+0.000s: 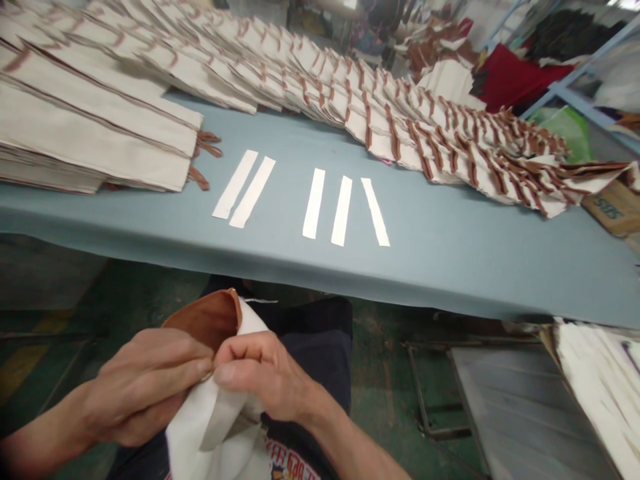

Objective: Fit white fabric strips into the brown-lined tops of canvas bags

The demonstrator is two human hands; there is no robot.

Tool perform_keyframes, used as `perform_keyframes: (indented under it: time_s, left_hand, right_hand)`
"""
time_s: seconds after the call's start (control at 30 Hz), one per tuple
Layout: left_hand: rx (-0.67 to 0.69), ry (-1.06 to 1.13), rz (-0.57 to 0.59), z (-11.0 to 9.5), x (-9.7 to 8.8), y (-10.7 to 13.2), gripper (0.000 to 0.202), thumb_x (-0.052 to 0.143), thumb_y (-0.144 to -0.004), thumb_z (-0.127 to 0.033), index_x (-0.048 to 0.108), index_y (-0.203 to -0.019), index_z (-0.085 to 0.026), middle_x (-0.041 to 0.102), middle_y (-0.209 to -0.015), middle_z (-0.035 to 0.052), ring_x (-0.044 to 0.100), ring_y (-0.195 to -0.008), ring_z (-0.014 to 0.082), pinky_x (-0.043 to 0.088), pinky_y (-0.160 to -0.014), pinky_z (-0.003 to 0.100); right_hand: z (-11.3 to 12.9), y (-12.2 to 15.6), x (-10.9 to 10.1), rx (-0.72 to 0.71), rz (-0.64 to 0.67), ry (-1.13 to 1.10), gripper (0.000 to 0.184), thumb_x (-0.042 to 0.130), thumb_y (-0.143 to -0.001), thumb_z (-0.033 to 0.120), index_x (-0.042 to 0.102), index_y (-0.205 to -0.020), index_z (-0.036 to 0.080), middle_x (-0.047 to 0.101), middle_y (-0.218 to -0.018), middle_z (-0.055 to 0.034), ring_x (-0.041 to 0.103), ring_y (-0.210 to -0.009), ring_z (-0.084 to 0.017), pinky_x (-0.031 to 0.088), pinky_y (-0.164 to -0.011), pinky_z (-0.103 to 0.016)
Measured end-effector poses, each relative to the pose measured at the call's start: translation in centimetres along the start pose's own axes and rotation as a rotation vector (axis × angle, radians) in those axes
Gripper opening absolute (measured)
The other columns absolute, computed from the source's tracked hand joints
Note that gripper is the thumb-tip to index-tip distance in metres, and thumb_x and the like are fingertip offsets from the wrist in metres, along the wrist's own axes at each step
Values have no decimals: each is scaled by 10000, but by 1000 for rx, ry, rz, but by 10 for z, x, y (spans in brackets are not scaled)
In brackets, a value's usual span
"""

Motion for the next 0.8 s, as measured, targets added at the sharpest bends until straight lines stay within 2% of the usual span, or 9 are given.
perform_keyframes:
  time_s: [0.07, 0.1, 0.2, 0.37, 0.47, 0.57, 0.63, 0.7, 0.8]
  left_hand:
    - [262, -130, 83, -24, 12, 1, 255, 485, -1095, -172, 674, -1250, -245, 793, -790, 53, 729, -628, 187, 552, -599, 280]
    - [344, -190, 73, -32, 14, 2, 279, 401, -1140, -167, 633, -1286, -221, 775, -779, 54, 701, -604, 180, 535, -581, 274]
    - [402, -272, -25, -39, 8, -3, 280, 343, -1190, -219, 620, -1222, -185, 695, -703, 24, 595, -527, 166, 463, -516, 269]
    - [361, -185, -82, -36, 3, -8, 231, 385, -1156, -176, 614, -1163, -205, 613, -680, -7, 533, -526, 168, 409, -515, 295]
    - [313, -112, -103, -32, -2, -6, 227, 419, -1079, -106, 594, -1187, -203, 666, -752, 3, 621, -582, 164, 475, -581, 293]
    - [258, -28, -90, -30, -9, -6, 245, 511, -1003, -142, 595, -1225, -202, 720, -855, 31, 693, -694, 190, 519, -658, 310]
    - [204, 28, -55, -29, -14, -8, 204, 519, -1020, -195, 599, -1206, -221, 687, -837, 2, 659, -685, 178, 492, -649, 302]
    - [119, 69, -2, -28, -18, -13, 162, 446, -1083, -203, 603, -1102, -237, 635, -806, -36, 611, -662, 144, 463, -640, 274]
    - [-7, 86, 158, -26, -13, -23, 340, 328, -1142, -177, 552, -893, -232, 576, -764, -57, 554, -653, 122, 438, -641, 249]
  right_hand:
    - [-5, 1, 0, -13, -34, -55, 691, 813, -816, 836, 556, -663, 213, 449, -556, 74, 313, -465, -65, 226, -430, -221]
    - [-7, 0, 1, -21, -56, -69, 711, 801, -823, 849, 531, -648, 214, 436, -546, 78, 299, -458, -59, 221, -429, -217]
    - [-13, -3, 5, -41, -131, -143, 742, 818, -802, 859, 493, -625, 217, 414, -532, 86, 280, -454, -51, 222, -425, -206]
    - [-17, -8, 9, -66, -239, -284, 720, 882, -765, 799, 484, -620, 218, 392, -528, 94, 261, -463, -53, 231, -429, -202]
    - [-3, -4, 13, -125, -189, -209, 691, 870, -818, 757, 479, -632, 218, 376, -543, 99, 241, -471, -51, 221, -436, -205]
    - [15, 4, 14, -163, -134, -47, 673, 829, -885, 733, 481, -638, 213, 398, -583, 83, 261, -510, -60, 233, -466, -209]
    - [28, 11, 10, -206, -147, 76, 666, 798, -925, 713, 473, -631, 212, 403, -591, 72, 279, -535, -71, 230, -481, -216]
    - [41, 18, 6, -255, -165, 216, 639, 764, -967, 681, 482, -639, 211, 397, -585, 70, 284, -538, -76, 216, -481, -222]
    - [59, 26, 5, -351, -164, 440, 573, 709, -1036, 612, 532, -676, 203, 393, -571, 76, 286, -506, -71, 197, -461, -225]
Point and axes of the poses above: each hand's wrist, its own y-axis away from the middle knuckle, its own x-axis out of the palm, z = x × y, the point moved 10 cm from there along -y, towards the middle knuckle
